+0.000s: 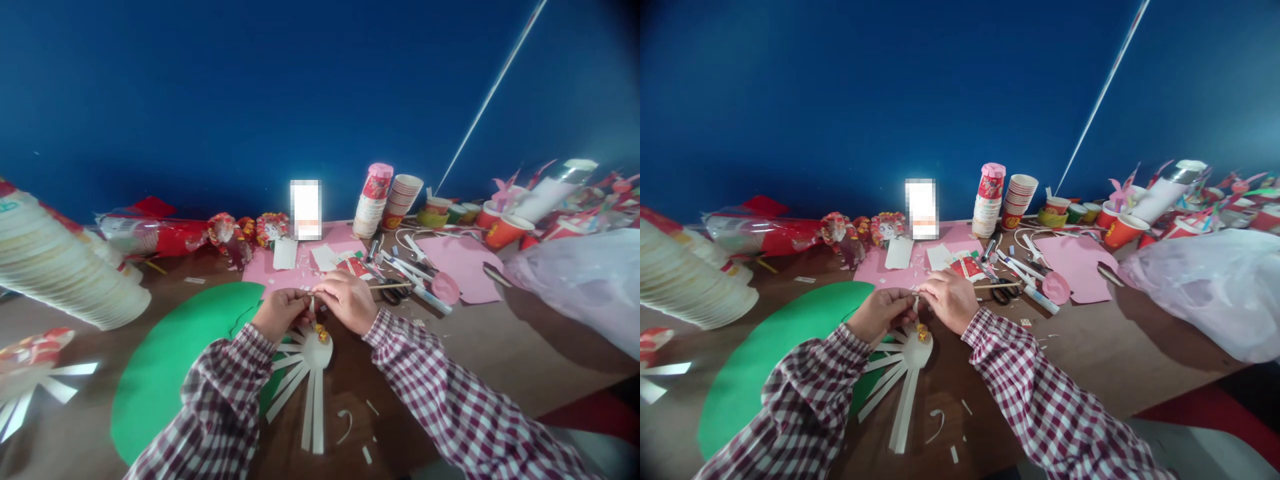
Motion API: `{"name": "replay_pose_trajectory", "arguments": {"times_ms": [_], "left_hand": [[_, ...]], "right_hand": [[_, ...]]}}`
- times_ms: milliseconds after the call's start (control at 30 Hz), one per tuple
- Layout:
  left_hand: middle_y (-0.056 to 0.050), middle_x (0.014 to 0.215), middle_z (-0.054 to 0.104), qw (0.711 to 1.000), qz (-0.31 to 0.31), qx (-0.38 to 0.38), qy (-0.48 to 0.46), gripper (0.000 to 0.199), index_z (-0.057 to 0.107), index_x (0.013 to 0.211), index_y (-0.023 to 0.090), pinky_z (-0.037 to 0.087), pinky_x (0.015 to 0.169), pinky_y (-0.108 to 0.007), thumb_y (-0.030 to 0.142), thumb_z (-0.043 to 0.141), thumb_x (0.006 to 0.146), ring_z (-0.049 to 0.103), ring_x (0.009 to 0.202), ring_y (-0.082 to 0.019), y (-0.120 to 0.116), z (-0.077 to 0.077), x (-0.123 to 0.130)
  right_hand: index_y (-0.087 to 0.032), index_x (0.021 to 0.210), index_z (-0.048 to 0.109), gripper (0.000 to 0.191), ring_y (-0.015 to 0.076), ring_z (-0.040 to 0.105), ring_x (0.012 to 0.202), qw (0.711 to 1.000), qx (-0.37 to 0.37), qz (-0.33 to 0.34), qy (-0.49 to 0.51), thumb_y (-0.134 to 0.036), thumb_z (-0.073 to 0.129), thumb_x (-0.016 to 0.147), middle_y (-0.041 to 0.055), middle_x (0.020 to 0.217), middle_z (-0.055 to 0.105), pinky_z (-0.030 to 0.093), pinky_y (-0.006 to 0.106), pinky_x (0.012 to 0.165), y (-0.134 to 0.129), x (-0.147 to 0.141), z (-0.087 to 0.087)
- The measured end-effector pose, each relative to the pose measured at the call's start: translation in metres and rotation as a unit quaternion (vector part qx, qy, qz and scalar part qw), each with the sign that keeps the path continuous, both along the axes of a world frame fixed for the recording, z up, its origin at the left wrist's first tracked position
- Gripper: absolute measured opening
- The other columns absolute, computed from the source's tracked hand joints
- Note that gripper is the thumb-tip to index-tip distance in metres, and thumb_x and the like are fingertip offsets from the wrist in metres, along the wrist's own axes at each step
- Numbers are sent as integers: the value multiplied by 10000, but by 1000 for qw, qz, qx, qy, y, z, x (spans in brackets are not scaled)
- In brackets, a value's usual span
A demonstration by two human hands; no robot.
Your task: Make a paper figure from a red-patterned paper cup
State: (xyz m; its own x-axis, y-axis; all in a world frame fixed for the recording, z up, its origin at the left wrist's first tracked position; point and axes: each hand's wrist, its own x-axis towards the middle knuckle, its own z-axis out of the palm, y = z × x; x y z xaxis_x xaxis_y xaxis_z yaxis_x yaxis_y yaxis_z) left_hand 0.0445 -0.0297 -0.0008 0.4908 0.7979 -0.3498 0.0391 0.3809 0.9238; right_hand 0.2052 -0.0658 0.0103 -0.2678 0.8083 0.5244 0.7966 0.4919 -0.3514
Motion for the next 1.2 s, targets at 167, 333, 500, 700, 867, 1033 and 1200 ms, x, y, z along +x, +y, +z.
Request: {"name": "replay_pose_trajectory", "arguments": {"times_ms": [167,333,500,700,867,1033,1200], "left_hand": [[-8,532,610,1000,-3,22,-3,248,589,672,115,412,443,-132,359,633,657,539,470,-58,-2,-1,0],[3,471,587,998,33,37,46,303,580,652,117,368,384,-136,418,614,668,481,383,-46,-2,-2,1],[23,428,555,988,27,114,97,272,597,655,117,336,362,-137,388,600,686,442,350,-40,0,1,0],[27,421,540,975,20,168,147,285,606,686,115,314,356,-143,398,572,702,418,344,-43,0,3,-2],[26,428,536,973,13,179,148,315,608,693,116,297,352,-153,427,558,700,418,345,-52,0,0,-1],[31,430,528,972,15,181,151,297,620,749,113,302,355,-151,400,561,701,417,350,-52,1,-2,-1],[31,422,521,970,17,183,159,277,627,763,107,292,347,-141,370,564,705,404,347,-44,0,-1,0]], "right_hand": [[-213,868,645,136,151,536,820,1000,1,0,4,-258,519,840,28,842,633,410,259,716,0,0,-1],[-201,867,640,153,158,527,830,1000,4,1,-6,-238,492,855,31,851,632,409,271,734,0,-2,-2],[-202,882,637,143,155,529,852,1000,-6,-1,5,-246,505,849,27,877,637,411,272,754,-1,-2,-2],[-226,912,647,160,149,546,852,1000,-22,7,10,-244,499,853,17,903,648,411,265,757,0,-1,-2],[-220,926,655,179,151,555,844,1000,-22,8,6,-242,493,854,21,903,654,409,267,770,-1,-1,-2],[-216,915,656,167,147,569,834,1000,-26,11,-4,-238,505,846,20,888,662,411,259,767,-2,-1,-3],[-195,880,653,166,144,574,798,1000,-16,9,-18,-262,504,848,22,857,667,413,250,736,-1,-2,-3]]}}
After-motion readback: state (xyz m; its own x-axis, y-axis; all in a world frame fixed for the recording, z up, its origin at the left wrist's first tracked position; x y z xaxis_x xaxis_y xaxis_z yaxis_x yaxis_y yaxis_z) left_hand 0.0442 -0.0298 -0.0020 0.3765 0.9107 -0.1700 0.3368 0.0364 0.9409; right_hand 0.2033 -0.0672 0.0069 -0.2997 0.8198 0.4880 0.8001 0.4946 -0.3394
